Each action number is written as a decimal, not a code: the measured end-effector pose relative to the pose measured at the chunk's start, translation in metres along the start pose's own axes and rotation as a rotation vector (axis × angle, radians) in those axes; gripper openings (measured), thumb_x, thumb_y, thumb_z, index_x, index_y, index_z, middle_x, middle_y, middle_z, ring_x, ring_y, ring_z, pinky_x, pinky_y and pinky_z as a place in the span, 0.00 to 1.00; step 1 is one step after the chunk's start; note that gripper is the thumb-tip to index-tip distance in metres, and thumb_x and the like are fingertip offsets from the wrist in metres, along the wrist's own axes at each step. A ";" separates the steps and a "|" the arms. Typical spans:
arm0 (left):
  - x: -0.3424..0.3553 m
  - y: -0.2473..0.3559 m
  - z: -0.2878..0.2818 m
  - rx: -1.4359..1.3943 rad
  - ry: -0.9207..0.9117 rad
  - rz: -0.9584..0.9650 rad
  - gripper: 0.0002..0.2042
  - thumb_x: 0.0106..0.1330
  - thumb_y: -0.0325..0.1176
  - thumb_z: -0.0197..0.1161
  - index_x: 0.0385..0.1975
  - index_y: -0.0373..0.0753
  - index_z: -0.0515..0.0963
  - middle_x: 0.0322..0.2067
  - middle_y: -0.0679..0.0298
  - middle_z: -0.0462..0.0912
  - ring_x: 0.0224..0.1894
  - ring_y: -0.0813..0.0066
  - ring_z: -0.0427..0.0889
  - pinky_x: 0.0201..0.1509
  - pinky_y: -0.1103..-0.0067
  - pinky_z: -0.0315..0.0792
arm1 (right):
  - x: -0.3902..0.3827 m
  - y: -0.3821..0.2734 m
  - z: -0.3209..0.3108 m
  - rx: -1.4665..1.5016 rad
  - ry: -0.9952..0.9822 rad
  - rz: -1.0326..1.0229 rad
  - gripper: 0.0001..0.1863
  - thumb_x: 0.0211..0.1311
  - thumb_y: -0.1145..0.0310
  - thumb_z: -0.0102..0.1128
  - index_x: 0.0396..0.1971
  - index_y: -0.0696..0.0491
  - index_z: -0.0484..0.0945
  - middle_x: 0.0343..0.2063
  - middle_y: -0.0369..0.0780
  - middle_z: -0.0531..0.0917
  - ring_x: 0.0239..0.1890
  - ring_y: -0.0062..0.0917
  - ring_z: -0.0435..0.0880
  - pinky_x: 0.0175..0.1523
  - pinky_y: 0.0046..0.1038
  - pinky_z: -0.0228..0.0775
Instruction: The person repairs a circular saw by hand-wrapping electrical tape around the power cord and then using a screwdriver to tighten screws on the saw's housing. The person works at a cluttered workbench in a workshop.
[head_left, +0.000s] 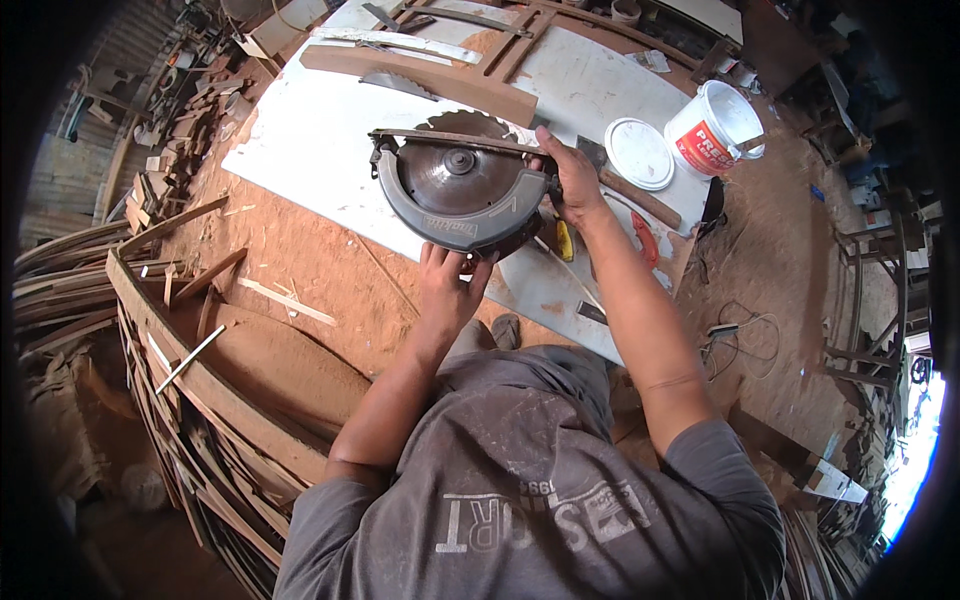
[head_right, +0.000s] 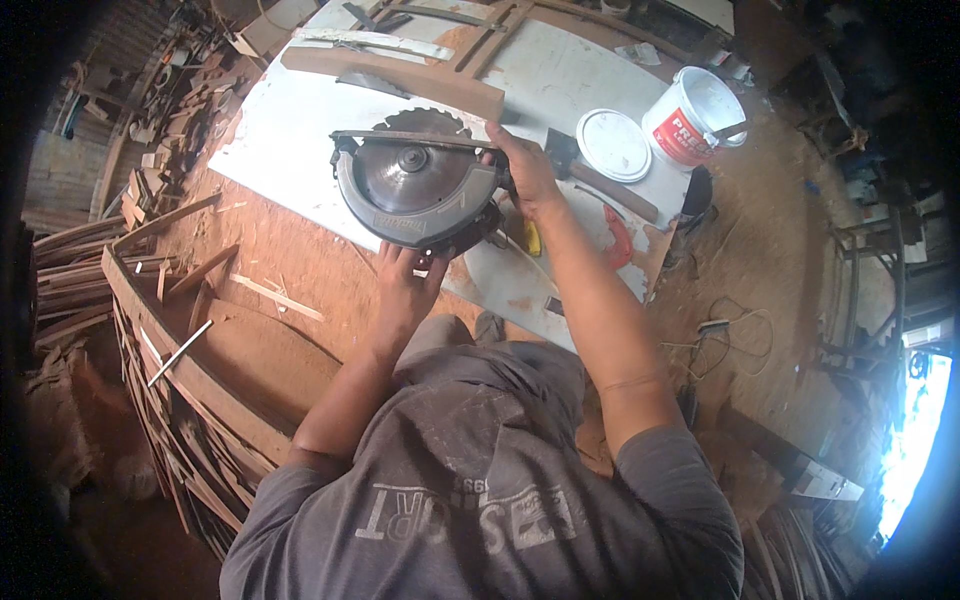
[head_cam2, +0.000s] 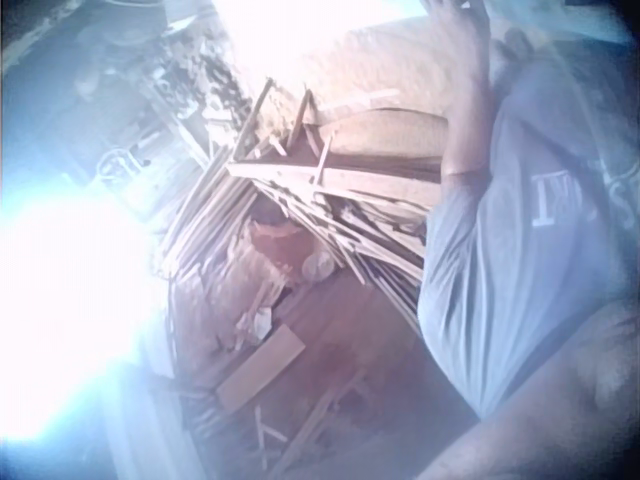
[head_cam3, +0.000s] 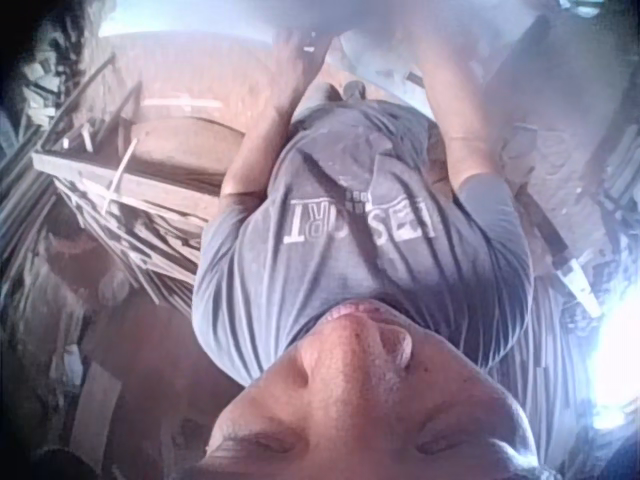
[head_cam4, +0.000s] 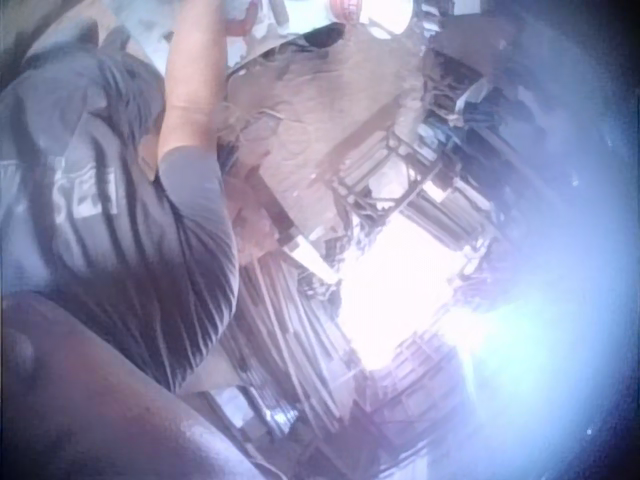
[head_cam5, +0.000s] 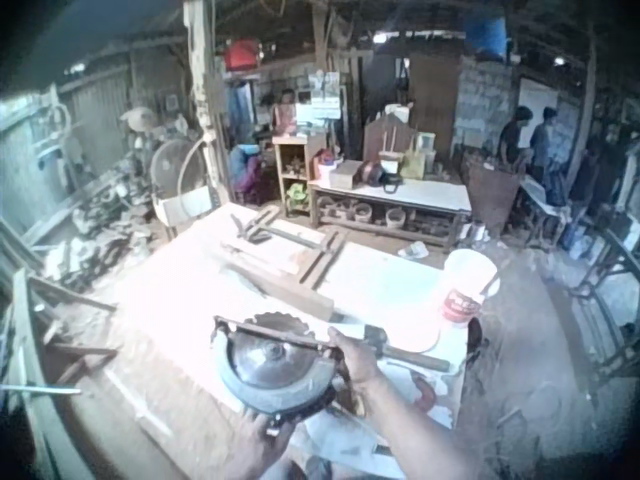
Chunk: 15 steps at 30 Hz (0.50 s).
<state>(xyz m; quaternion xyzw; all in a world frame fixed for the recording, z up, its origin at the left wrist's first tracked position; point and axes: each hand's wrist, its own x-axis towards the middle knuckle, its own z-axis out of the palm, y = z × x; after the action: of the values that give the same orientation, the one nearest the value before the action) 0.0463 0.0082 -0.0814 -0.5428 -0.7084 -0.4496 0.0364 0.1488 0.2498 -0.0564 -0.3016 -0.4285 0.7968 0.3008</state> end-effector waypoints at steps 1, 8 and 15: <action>-0.002 -0.002 0.000 0.003 -0.010 0.000 0.15 0.62 0.22 0.78 0.47 0.36 0.85 0.42 0.57 0.84 0.46 0.58 0.82 0.38 0.69 0.82 | -0.003 -0.002 0.001 -0.054 0.010 0.001 0.24 0.70 0.44 0.75 0.32 0.52 0.85 0.28 0.35 0.86 0.28 0.18 0.82 0.37 0.21 0.75; 0.000 0.003 0.002 -0.084 0.004 -0.037 0.16 0.60 0.22 0.77 0.47 0.35 0.84 0.42 0.55 0.83 0.45 0.55 0.81 0.44 0.65 0.80 | -0.057 0.038 -0.027 -0.346 0.487 -0.446 0.18 0.83 0.54 0.60 0.45 0.56 0.87 0.39 0.35 0.88 0.43 0.20 0.83 0.53 0.28 0.76; -0.014 -0.011 0.011 -0.255 0.014 -0.244 0.21 0.58 0.24 0.78 0.52 0.35 0.83 0.52 0.52 0.81 0.54 0.53 0.81 0.58 0.64 0.77 | -0.111 0.125 -0.059 -1.078 0.242 -0.378 0.18 0.67 0.65 0.72 0.54 0.55 0.86 0.50 0.52 0.89 0.47 0.46 0.90 0.54 0.44 0.82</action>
<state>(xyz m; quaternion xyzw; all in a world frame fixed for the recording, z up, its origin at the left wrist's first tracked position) 0.0477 0.0051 -0.1019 -0.4499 -0.7060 -0.5406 -0.0828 0.2354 0.1411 -0.1662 -0.4194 -0.7823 0.3588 0.2887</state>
